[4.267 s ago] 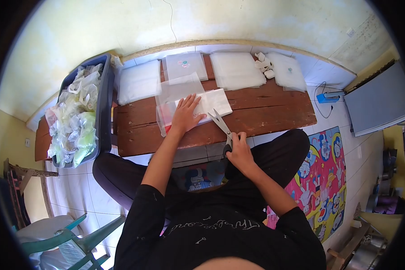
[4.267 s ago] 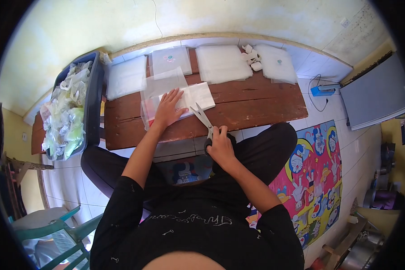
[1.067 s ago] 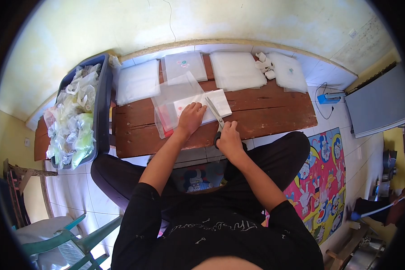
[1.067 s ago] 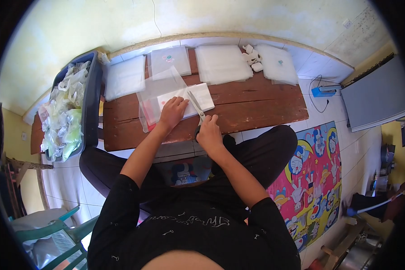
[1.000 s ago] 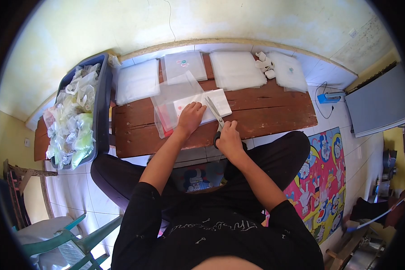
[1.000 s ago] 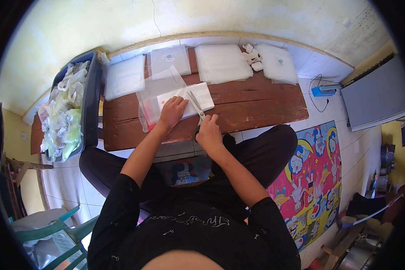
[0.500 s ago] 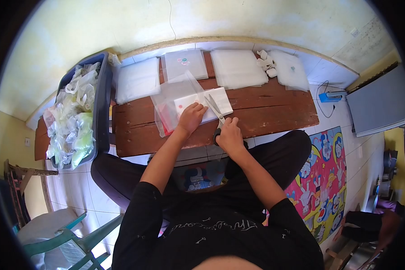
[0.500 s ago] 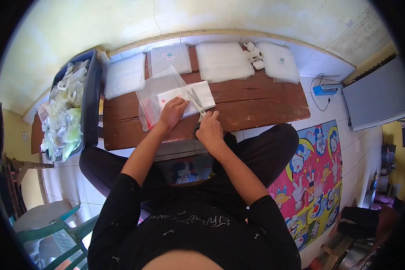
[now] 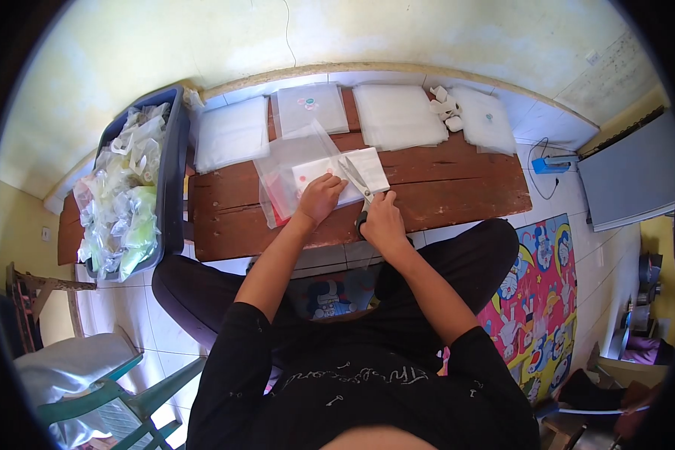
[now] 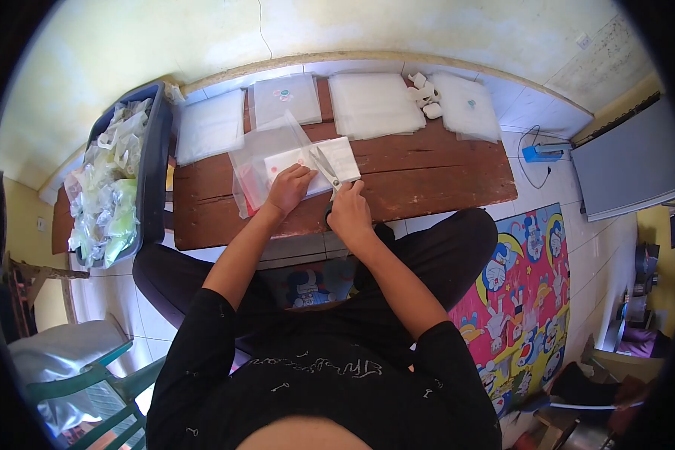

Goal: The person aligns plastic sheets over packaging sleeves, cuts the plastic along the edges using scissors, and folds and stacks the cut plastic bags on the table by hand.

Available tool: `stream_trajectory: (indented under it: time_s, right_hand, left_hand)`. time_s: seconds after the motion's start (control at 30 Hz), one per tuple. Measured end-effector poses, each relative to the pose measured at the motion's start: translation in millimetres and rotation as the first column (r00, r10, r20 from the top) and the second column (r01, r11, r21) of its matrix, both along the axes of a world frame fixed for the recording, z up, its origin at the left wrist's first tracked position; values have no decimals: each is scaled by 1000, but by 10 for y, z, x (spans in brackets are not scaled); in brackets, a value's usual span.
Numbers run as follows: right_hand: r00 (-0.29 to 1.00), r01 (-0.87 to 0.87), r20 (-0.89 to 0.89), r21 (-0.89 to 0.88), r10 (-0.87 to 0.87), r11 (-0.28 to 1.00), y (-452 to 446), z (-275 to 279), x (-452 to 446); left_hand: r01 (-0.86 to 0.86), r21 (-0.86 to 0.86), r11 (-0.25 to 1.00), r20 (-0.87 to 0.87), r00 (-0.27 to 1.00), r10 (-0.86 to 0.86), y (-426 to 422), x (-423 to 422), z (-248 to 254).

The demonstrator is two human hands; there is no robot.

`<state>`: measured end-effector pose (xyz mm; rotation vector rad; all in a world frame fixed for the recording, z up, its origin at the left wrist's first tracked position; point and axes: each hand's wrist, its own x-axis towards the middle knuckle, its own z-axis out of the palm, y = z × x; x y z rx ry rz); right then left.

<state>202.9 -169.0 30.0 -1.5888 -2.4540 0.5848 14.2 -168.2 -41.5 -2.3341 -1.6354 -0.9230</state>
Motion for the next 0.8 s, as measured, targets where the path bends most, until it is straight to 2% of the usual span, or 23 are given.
stream_trajectory:
  time_s: [0.1,0.17,0.27,0.47,0.67,0.8]
  right_hand:
    - [1000,-4,-14,1,4,1000,18,-77,37]
    - [1000,6,-25,-4,-6,1000,14,-148,78]
    - [1000,21,-20,2,-21,1000,3,-151,82]
    - [999,33,-33,-15,-34,999,5,-41,-9]
    - [999,36,-31,-27,-37,999,16,-223,30]
    - [999,14,-34,-6,-14,1000,-51,0,51]
  left_hand:
    - [-18,-13,1000,20,1000,18,8,4,-14]
    - [11,75,997,14,1000,-12,17,3,1]
    - [32,92,995,25,999,-35,9,5,14]
    - [32,20,999,37,999,-32,1,-9,-6]
    - [30,66,997,18,999,-32,6,1,3]
    - [37,92,995,32,999,-41,10,0,-9]
